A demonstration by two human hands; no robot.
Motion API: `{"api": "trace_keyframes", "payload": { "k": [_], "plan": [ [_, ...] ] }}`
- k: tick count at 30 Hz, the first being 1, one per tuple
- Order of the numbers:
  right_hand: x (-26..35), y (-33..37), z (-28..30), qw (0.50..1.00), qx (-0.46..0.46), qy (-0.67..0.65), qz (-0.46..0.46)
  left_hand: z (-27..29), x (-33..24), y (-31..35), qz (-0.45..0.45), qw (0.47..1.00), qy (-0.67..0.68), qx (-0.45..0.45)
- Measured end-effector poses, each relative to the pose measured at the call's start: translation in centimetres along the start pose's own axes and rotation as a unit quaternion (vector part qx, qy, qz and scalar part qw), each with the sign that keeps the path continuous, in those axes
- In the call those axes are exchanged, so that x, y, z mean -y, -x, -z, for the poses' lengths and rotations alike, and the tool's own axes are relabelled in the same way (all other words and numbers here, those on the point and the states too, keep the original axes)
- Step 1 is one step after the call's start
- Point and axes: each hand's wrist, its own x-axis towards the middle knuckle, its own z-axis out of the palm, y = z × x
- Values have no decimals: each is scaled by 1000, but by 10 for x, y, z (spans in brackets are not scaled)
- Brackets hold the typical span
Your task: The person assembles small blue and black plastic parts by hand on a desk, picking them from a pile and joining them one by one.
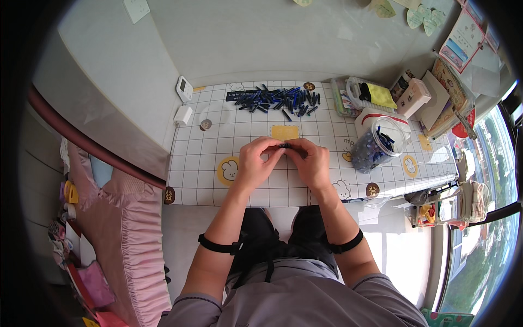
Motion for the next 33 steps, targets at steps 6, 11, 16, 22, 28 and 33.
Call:
{"api": "trace_keyframes", "payload": {
  "k": [6,11,16,22,28,33],
  "plan": [
    [0,0,0,1000,-6,-5,2,1,-3,-1,-19,1000,13,3],
    [-2,0,0,999,-14,-17,32,0,-1,0,-33,999,0,3],
    [-1,1,0,999,-12,-25,23,-1,0,0,-13,1000,-7,-17],
    [-1,1,-1,1000,-1,15,11,0,-3,0,-6,999,-38,-9],
    [-3,0,-2,1000,-8,16,17,-2,-2,0,-25,998,-51,-15],
    [-9,-2,-7,999,-21,21,44,-4,0,1,-71,990,-119,-25]
  ]
}}
